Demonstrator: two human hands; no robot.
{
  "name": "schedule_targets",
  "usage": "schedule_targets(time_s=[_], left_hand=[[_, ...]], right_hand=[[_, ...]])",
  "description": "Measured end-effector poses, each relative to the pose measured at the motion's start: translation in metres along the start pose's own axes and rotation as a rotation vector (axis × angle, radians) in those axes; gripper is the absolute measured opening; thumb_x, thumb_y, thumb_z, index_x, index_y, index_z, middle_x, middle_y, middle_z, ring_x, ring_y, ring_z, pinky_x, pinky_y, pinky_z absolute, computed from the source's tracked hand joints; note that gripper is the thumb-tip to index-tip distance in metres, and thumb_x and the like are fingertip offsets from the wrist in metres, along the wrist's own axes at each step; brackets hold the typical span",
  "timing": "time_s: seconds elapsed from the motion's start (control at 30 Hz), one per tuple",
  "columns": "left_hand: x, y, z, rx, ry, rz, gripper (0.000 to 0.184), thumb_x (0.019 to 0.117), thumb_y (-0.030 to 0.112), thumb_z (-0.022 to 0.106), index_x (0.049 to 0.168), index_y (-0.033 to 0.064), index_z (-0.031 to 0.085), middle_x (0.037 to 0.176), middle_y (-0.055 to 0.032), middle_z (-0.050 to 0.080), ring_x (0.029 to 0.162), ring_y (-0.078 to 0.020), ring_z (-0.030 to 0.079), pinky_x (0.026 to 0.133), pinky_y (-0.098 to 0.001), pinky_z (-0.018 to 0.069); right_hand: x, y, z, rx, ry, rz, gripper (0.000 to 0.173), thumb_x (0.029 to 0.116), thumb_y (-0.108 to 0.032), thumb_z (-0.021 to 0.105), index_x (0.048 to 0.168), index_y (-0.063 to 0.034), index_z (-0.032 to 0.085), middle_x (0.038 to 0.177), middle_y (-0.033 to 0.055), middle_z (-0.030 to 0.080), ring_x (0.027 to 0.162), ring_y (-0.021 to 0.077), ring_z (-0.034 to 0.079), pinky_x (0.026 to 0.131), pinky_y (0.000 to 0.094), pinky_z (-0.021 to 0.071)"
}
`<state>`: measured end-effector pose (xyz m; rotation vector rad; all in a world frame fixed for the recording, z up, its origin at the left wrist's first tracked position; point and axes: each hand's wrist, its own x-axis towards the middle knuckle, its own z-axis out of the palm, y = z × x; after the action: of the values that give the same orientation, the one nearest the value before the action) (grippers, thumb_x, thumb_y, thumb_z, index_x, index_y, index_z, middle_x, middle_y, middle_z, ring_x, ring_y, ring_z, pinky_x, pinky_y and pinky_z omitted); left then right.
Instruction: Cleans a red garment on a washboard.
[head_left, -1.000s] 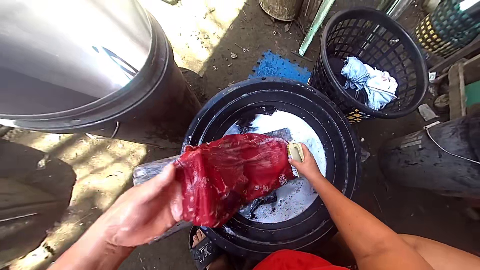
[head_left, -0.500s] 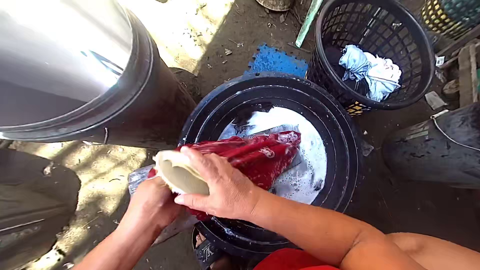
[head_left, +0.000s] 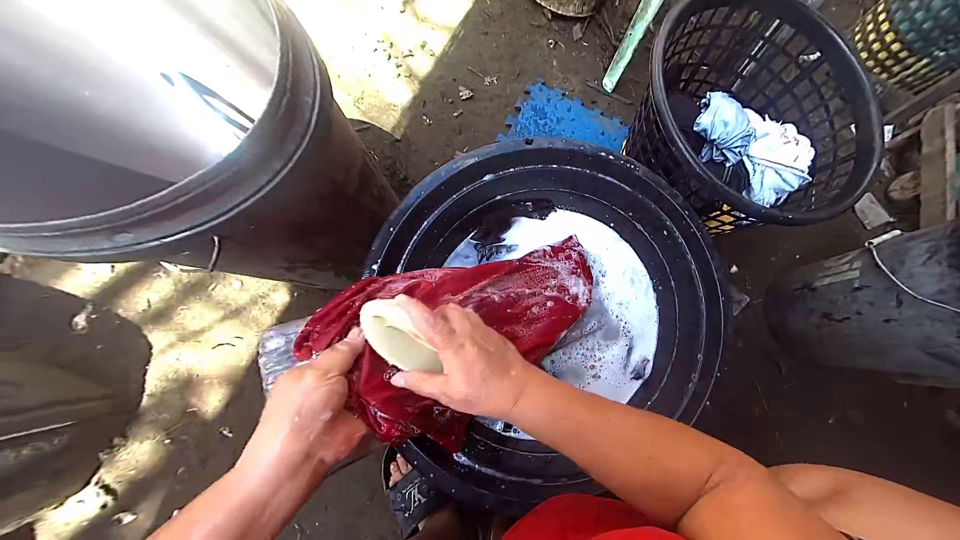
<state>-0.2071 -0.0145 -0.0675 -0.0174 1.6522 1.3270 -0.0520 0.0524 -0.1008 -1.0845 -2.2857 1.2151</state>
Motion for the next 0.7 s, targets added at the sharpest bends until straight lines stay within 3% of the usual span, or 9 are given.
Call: schedule_targets(time_s=[0.07, 0.17, 0.23, 0.3, 0.4, 0.47, 0.53, 0.63, 0.7], left_hand=[[-0.006, 0.021, -0.008, -0.041, -0.021, 0.051, 0.024, 0.1084, 0.028, 0.046, 0.121, 0.0125, 0.058, 0.099, -0.0029, 0.071, 0.087, -0.0129, 0.071, 0.073, -0.0359, 0.0618], [-0.006, 0.037, -0.024, -0.083, -0.015, 0.128, 0.023, 0.1083, 0.035, 0.044, 0.111, 0.0198, 0.061, 0.092, 0.0030, 0.071, 0.080, -0.0073, 0.072, 0.066, -0.0298, 0.0623], [-0.004, 0.032, -0.018, -0.043, 0.018, 0.151, 0.019, 0.1078, 0.029, 0.046, 0.110, 0.0165, 0.059, 0.090, 0.0015, 0.070, 0.080, -0.0083, 0.070, 0.068, -0.0317, 0.0615], [0.002, 0.022, -0.007, 0.018, 0.041, 0.125, 0.019, 0.1073, 0.026, 0.048, 0.117, 0.0122, 0.058, 0.097, -0.0014, 0.068, 0.087, -0.0112, 0.068, 0.075, -0.0357, 0.0598], [0.005, 0.010, 0.000, 0.049, 0.044, 0.058, 0.023, 0.1082, 0.027, 0.047, 0.122, 0.0110, 0.057, 0.101, -0.0025, 0.068, 0.089, -0.0113, 0.069, 0.077, -0.0358, 0.0599], [-0.003, 0.017, -0.002, 0.051, 0.009, 0.069, 0.023, 0.1088, 0.028, 0.045, 0.119, 0.0117, 0.058, 0.098, -0.0013, 0.070, 0.086, -0.0105, 0.070, 0.074, -0.0338, 0.0608], [-0.005, 0.030, -0.009, 0.017, -0.021, 0.119, 0.021, 0.1082, 0.030, 0.046, 0.113, 0.0152, 0.060, 0.094, 0.0010, 0.071, 0.082, -0.0094, 0.071, 0.069, -0.0311, 0.0614], [0.003, 0.037, -0.027, -0.049, -0.092, 0.164, 0.022, 0.1075, 0.035, 0.045, 0.110, 0.0214, 0.063, 0.094, 0.0048, 0.072, 0.081, -0.0066, 0.071, 0.069, -0.0279, 0.0616], [0.008, 0.040, -0.026, -0.037, -0.142, 0.176, 0.025, 0.1085, 0.035, 0.042, 0.103, 0.0230, 0.064, 0.088, 0.0076, 0.071, 0.076, -0.0027, 0.069, 0.065, -0.0231, 0.0594]], right_hand=[[0.006, 0.023, -0.006, -0.049, -0.022, 0.046, 0.076, 0.0906, -0.034, 0.078, 0.156, -0.0142, 0.045, 0.129, 0.0223, 0.063, 0.120, 0.0378, 0.062, 0.097, 0.0542, 0.0547], [0.007, 0.122, -0.058, -0.183, 0.062, 0.451, 0.081, 0.0909, -0.033, 0.077, 0.158, -0.0122, 0.038, 0.139, 0.0291, 0.057, 0.126, 0.0456, 0.058, 0.102, 0.0619, 0.0498], [0.010, 0.155, -0.079, -0.244, 0.097, 0.641, 0.086, 0.0904, -0.038, 0.076, 0.162, -0.0166, 0.032, 0.138, 0.0287, 0.056, 0.124, 0.0458, 0.059, 0.100, 0.0622, 0.0505], [0.015, 0.124, -0.070, -0.217, 0.099, 0.559, 0.086, 0.0879, -0.036, 0.078, 0.159, -0.0150, 0.036, 0.135, 0.0292, 0.057, 0.121, 0.0460, 0.060, 0.097, 0.0632, 0.0518], [0.011, 0.024, -0.021, -0.091, -0.019, 0.180, 0.081, 0.0872, -0.037, 0.080, 0.155, -0.0133, 0.044, 0.129, 0.0247, 0.062, 0.117, 0.0403, 0.063, 0.093, 0.0572, 0.0553], [0.009, 0.016, -0.004, -0.062, -0.103, 0.092, 0.077, 0.0893, -0.036, 0.079, 0.155, -0.0176, 0.045, 0.130, 0.0219, 0.062, 0.120, 0.0388, 0.061, 0.093, 0.0564, 0.0551], [0.013, 0.062, -0.025, -0.169, -0.074, 0.209, 0.076, 0.0917, -0.037, 0.076, 0.158, -0.0171, 0.042, 0.134, 0.0242, 0.060, 0.122, 0.0419, 0.061, 0.096, 0.0599, 0.0533], [0.006, 0.151, -0.082, -0.248, 0.090, 0.539, 0.081, 0.0901, -0.035, 0.077, 0.159, -0.0160, 0.038, 0.135, 0.0298, 0.058, 0.122, 0.0481, 0.060, 0.099, 0.0646, 0.0500], [0.001, 0.183, -0.103, -0.054, 0.234, 0.715, 0.084, 0.0902, -0.033, 0.078, 0.160, -0.0156, 0.035, 0.141, 0.0301, 0.055, 0.127, 0.0474, 0.057, 0.103, 0.0655, 0.0467]])
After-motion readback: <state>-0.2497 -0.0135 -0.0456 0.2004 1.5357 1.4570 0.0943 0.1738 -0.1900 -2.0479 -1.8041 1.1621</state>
